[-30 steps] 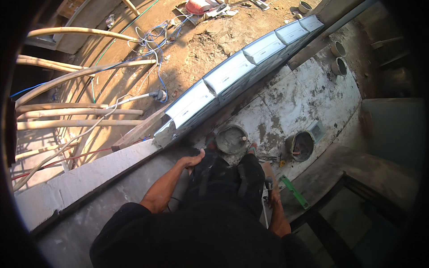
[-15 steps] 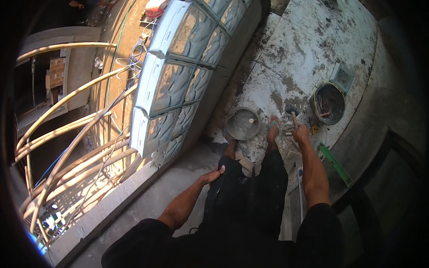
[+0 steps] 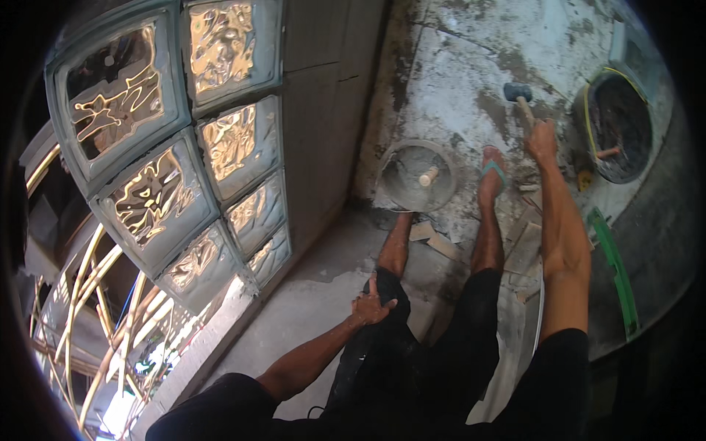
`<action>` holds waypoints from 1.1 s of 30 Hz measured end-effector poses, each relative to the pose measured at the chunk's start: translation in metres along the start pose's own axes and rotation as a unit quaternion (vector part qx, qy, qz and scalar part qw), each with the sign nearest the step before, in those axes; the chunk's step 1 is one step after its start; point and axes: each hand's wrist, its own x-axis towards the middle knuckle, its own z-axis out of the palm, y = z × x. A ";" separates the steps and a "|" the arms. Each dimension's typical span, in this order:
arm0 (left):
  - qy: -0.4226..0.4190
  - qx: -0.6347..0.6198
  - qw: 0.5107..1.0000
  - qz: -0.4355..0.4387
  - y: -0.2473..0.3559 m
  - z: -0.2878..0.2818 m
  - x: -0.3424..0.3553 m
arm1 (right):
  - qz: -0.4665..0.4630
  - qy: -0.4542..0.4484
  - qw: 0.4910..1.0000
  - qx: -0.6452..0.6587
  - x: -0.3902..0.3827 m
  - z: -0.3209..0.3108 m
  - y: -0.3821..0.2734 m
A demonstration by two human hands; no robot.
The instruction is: The person applies mortar to the side of a glass block using a trowel, places the block onto a wall, and then taps it into position using a rubber mallet.
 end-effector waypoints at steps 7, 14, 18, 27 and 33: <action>-0.041 -0.018 0.999 -0.012 0.003 0.002 0.003 | -0.018 0.101 0.993 -0.064 0.069 0.093 0.056; -0.029 -0.030 0.999 0.001 0.003 0.004 0.004 | -0.051 0.077 0.995 -0.029 0.064 0.146 0.088; -0.041 -0.051 0.998 0.003 0.010 -0.004 0.002 | -0.055 0.037 0.998 -0.015 -0.017 0.143 0.091; -0.136 -0.112 0.984 0.039 0.009 -0.020 -0.005 | 0.428 -0.278 0.774 0.376 -0.350 0.057 0.135; -0.141 -0.169 0.974 0.055 0.001 -0.012 -0.013 | 0.426 -0.328 0.741 0.402 -0.461 -0.035 0.142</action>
